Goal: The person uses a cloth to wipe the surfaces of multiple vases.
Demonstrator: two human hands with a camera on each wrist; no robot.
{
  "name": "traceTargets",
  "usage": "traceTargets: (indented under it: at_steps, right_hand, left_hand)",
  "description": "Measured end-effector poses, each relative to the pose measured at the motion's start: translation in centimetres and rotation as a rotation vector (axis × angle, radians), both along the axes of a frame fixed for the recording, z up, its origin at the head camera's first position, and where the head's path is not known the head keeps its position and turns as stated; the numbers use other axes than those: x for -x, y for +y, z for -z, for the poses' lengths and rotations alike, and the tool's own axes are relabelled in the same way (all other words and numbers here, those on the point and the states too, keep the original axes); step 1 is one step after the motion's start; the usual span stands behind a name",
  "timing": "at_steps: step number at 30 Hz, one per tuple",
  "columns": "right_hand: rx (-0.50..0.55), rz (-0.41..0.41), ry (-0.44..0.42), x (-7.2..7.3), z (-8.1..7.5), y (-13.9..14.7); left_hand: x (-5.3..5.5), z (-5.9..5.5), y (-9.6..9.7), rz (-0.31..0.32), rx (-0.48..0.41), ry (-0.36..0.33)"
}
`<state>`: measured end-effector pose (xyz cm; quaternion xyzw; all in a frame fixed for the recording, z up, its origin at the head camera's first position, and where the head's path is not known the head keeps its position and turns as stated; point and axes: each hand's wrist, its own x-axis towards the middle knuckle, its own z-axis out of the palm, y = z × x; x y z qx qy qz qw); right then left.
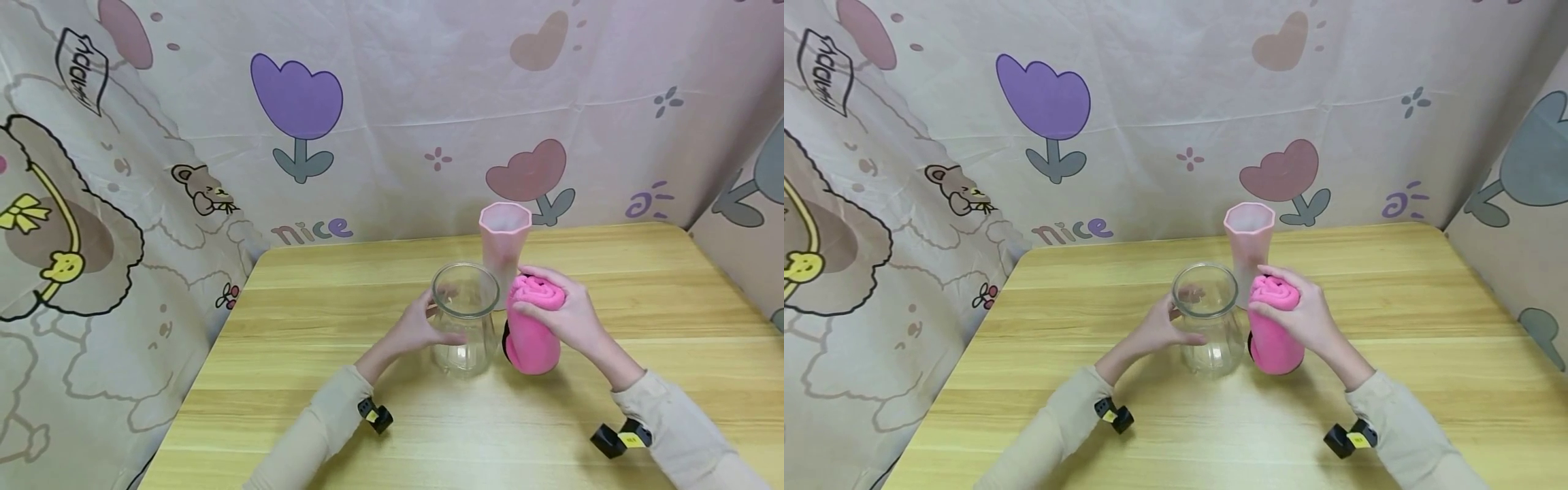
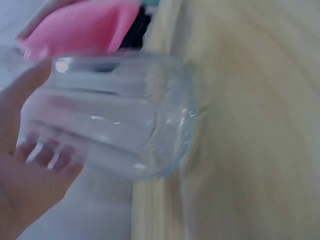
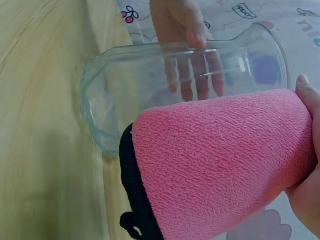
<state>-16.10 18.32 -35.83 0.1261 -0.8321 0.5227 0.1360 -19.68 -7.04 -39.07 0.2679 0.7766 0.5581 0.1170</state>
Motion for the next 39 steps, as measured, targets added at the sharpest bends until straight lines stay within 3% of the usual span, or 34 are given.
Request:
traceTargets:
  at_steps: [4, 8, 11, 14, 17, 19, 23, 27, 32, 39]
  right_hand:
    - [-0.014, -0.010, -0.020, -0.2, 0.2, 0.0]
    - [-0.027, -0.028, -0.028, -0.3, 0.5, -0.1]
    - [-0.045, -0.044, -0.040, -0.3, 1.0, -0.1]
    - [-0.063, -0.064, -0.053, -0.2, 1.6, -0.2]
    - [-0.082, -0.075, -0.057, -0.2, 2.0, -0.4]
    - [-0.087, -0.070, -0.060, -0.2, 2.2, -0.5]
    - [-0.059, -0.038, -0.020, -0.2, 1.8, -1.0]
    - [-0.035, -0.025, 0.086, -0.2, 0.7, -1.7]
    - [-0.048, -0.061, 0.158, -0.1, -0.1, -2.4]
    - [-0.074, -0.068, 0.140, 0.2, 0.3, -2.6]
  left_hand:
    - [1.8, -0.3, -0.9, 0.191, -0.020, -0.108]
    - [3.6, -0.1, -1.4, 0.338, -0.028, -0.155]
    - [4.3, -0.3, -1.5, 0.408, -0.032, -0.187]
    - [4.5, -0.3, -1.5, 0.422, -0.037, -0.202]
    - [4.1, 0.0, -1.6, 0.378, -0.048, -0.191]
    - [3.6, 0.2, -1.7, 0.309, -0.049, -0.175]
    - [2.0, 0.7, -2.2, 0.094, -0.042, -0.138]
    - [0.5, 1.1, -2.2, -0.085, -0.016, -0.049]
    - [-0.4, 1.3, -1.6, -0.154, 0.018, 0.026]
    - [-0.5, 1.5, -1.2, -0.152, -0.003, 0.051]
